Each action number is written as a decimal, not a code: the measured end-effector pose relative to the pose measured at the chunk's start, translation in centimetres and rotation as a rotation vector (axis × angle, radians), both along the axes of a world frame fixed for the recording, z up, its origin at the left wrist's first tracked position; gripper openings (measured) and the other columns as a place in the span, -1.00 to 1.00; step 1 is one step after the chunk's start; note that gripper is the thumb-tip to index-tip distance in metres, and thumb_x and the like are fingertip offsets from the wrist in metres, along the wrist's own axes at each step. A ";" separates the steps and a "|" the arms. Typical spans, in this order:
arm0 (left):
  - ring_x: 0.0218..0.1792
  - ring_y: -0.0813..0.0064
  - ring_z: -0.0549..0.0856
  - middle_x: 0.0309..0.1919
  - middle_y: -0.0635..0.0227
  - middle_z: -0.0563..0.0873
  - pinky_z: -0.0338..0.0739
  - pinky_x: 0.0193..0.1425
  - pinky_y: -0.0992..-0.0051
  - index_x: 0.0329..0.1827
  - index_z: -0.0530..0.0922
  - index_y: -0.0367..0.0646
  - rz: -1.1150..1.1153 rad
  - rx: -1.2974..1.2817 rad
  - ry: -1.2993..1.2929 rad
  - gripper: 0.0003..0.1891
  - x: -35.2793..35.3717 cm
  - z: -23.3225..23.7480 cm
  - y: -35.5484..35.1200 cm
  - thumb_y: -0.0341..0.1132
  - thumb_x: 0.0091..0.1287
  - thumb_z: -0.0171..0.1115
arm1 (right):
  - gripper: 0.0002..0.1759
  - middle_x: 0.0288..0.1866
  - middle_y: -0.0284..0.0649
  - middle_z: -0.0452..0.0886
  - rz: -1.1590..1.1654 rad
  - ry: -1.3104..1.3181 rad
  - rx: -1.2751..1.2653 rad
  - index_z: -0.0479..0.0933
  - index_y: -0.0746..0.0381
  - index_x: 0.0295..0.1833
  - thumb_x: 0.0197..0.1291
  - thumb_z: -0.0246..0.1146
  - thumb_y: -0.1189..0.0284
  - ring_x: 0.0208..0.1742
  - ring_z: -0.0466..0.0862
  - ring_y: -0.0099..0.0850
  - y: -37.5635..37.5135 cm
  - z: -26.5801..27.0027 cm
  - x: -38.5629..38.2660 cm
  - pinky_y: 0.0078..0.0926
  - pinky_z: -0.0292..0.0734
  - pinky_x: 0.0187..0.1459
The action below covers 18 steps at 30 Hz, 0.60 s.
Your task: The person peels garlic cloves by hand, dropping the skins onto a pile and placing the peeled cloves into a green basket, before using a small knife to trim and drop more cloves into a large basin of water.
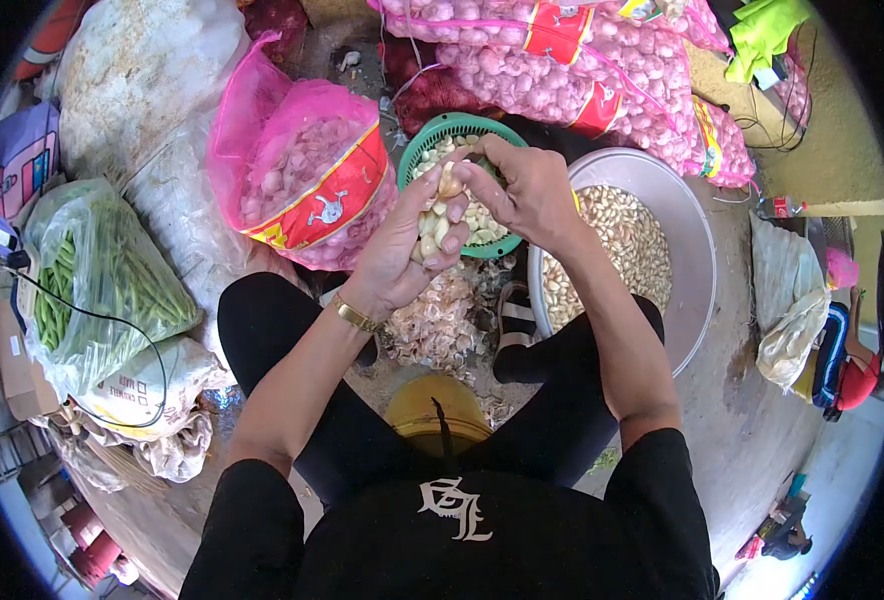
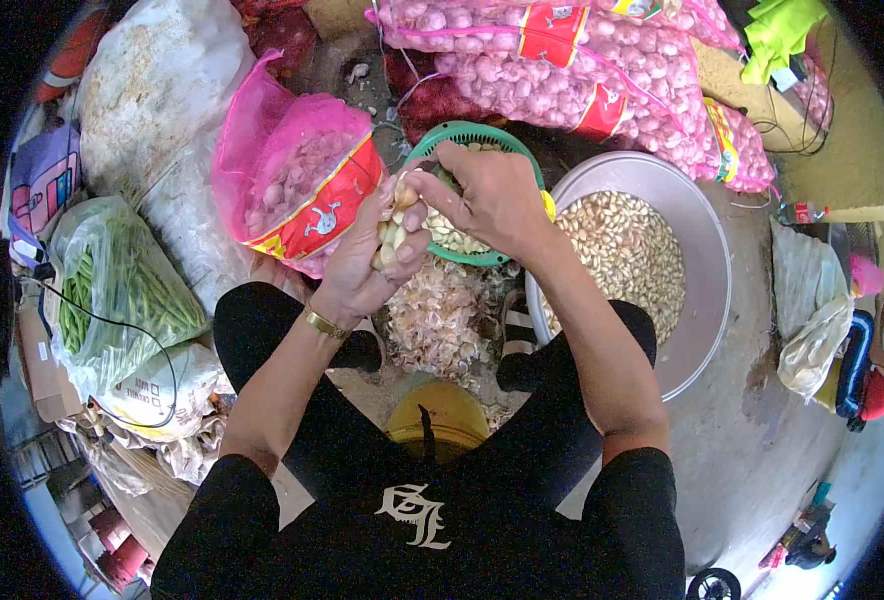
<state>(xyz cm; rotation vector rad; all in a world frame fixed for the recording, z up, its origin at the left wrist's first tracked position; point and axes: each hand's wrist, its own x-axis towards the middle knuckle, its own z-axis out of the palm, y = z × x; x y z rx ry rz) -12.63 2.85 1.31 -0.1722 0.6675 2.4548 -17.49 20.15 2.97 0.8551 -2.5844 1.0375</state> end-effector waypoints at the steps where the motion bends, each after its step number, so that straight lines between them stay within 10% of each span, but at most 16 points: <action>1: -0.55 0.70 0.44 -0.41 0.50 0.46 0.24 -0.71 0.75 -0.05 0.42 -0.03 0.001 0.001 0.000 -0.74 0.0 -0.1 -0.1 -0.03 0.54 -0.02 | -0.63 -0.59 -0.09 0.51 0.001 0.000 0.001 0.52 0.21 -0.32 0.25 0.27 0.10 -0.53 0.55 -0.05 0.0 -0.2 0.0 -0.17 0.39 -0.49; 18: -0.53 0.67 0.45 -0.40 0.48 0.43 0.26 -0.69 0.74 0.28 0.37 -0.06 0.102 0.077 0.079 -0.62 -1.5 -1.0 -2.9 -0.07 0.54 -0.03 | -0.49 -0.61 -0.05 0.51 0.241 -0.187 0.299 0.52 0.21 -0.28 0.05 0.37 -0.06 -0.48 0.60 -0.02 1.0 -0.7 3.3 -0.12 0.41 -0.44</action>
